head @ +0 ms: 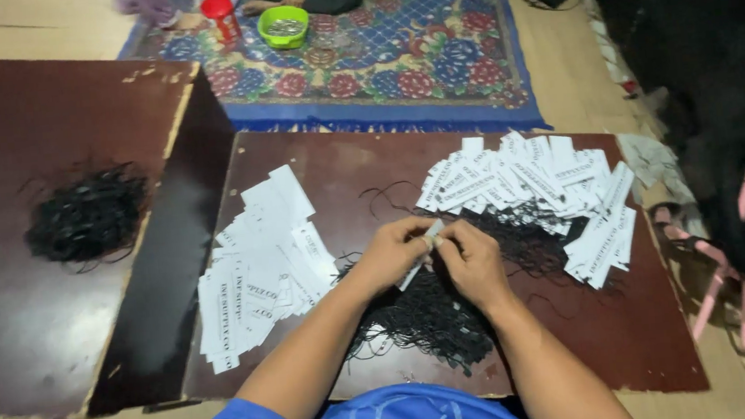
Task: Manually attaching black strings to white paper garment labels.
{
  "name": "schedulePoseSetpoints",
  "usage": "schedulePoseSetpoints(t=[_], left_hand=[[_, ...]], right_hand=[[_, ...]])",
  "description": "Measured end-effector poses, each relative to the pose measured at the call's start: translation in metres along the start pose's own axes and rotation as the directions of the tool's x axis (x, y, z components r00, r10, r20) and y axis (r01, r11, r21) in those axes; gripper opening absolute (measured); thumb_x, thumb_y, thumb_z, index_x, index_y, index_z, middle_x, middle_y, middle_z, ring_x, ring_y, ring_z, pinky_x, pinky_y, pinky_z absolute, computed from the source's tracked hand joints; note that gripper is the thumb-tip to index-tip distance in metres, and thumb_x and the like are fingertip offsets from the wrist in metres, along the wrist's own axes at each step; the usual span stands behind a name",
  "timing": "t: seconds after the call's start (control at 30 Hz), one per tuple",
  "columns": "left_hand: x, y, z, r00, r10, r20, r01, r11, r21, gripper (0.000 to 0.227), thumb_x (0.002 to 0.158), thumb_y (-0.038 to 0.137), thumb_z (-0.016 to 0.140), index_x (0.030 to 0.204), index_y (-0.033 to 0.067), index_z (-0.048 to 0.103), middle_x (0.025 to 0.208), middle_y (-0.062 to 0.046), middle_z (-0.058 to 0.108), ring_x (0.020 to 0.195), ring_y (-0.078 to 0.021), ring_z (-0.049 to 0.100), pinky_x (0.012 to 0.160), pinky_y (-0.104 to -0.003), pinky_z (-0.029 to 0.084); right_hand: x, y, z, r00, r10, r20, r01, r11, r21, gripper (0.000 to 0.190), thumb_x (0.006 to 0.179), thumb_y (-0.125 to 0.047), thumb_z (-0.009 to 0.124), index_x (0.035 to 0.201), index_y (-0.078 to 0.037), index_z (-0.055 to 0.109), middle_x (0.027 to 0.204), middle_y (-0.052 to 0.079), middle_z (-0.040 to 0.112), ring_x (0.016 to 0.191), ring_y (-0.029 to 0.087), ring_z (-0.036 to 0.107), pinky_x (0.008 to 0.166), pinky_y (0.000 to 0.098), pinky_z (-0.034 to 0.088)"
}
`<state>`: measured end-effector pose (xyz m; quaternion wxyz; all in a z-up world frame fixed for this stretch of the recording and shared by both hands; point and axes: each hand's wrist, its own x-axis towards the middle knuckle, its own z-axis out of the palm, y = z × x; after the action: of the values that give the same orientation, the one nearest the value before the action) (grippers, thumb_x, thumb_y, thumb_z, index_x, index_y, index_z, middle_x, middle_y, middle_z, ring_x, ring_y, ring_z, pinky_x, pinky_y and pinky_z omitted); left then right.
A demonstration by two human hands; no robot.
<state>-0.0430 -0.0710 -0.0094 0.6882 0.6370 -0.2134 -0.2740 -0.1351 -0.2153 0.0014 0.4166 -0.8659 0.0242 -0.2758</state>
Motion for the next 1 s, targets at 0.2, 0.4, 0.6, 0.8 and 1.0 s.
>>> schedulePoseSetpoints(t=[0.2, 0.4, 0.6, 0.8, 1.0], left_hand=[[-0.018, 0.017, -0.012, 0.996, -0.080, 0.038, 0.085, 0.987, -0.136, 0.042, 0.086, 0.001, 0.070, 0.128, -0.0049, 0.070, 0.113, -0.028, 0.072, 0.090, -0.0270, 0.069, 0.076, -0.039, 0.064], [-0.018, 0.011, -0.010, 0.998, 0.066, -0.001, -0.065, 0.990, 0.123, 0.042, 0.085, 0.016, 0.080, 0.126, 0.0054, 0.074, 0.108, -0.019, 0.073, 0.104, -0.0285, 0.071, 0.090, -0.042, 0.057], [-0.023, 0.017, -0.008, 0.993, 0.119, 0.027, -0.122, 0.968, 0.219, 0.033, 0.091, 0.022, 0.074, 0.121, 0.0071, 0.076, 0.104, -0.017, 0.073, 0.108, -0.0322, 0.070, 0.096, -0.044, 0.054], [-0.033, 0.028, -0.002, 0.994, 0.101, 0.031, -0.105, 0.980, 0.168, 0.031, 0.094, 0.022, 0.069, 0.118, 0.0039, 0.075, 0.105, -0.019, 0.073, 0.107, -0.0334, 0.070, 0.093, -0.044, 0.055], [-0.032, 0.021, 0.000, 0.987, 0.161, 0.005, -0.159, 0.970, 0.186, 0.030, 0.093, 0.024, 0.071, 0.116, 0.0055, 0.075, 0.104, -0.019, 0.073, 0.106, -0.0350, 0.070, 0.092, -0.045, 0.055]], right_hand=[[-0.002, 0.013, 0.006, 0.997, 0.078, 0.023, -0.079, 0.997, 0.006, 0.009, 0.096, -0.012, 0.067, 0.088, -0.012, 0.070, 0.076, 0.010, 0.071, 0.077, 0.032, 0.072, 0.073, 0.0415, 0.056], [-0.004, 0.020, 0.008, 1.000, -0.030, -0.007, 0.030, 0.998, -0.059, 0.010, 0.094, -0.014, 0.070, 0.084, -0.015, 0.070, 0.073, 0.007, 0.069, 0.075, 0.031, 0.072, 0.069, 0.0390, 0.057], [-0.002, 0.015, 0.002, 0.997, -0.057, 0.044, 0.060, 0.995, -0.075, 0.009, 0.093, -0.013, 0.069, 0.084, -0.014, 0.069, 0.073, 0.010, 0.069, 0.075, 0.035, 0.071, 0.067, 0.0414, 0.056], [-0.005, 0.020, 0.001, 0.996, 0.002, 0.089, 0.008, 0.994, -0.110, 0.010, 0.094, -0.016, 0.070, 0.084, -0.013, 0.069, 0.073, 0.012, 0.069, 0.075, 0.034, 0.072, 0.067, 0.0414, 0.056], [-0.004, 0.026, -0.002, 0.991, 0.003, 0.134, 0.017, 0.989, -0.146, 0.011, 0.094, -0.018, 0.071, 0.083, -0.015, 0.070, 0.072, 0.009, 0.070, 0.074, 0.032, 0.072, 0.067, 0.0392, 0.056]])
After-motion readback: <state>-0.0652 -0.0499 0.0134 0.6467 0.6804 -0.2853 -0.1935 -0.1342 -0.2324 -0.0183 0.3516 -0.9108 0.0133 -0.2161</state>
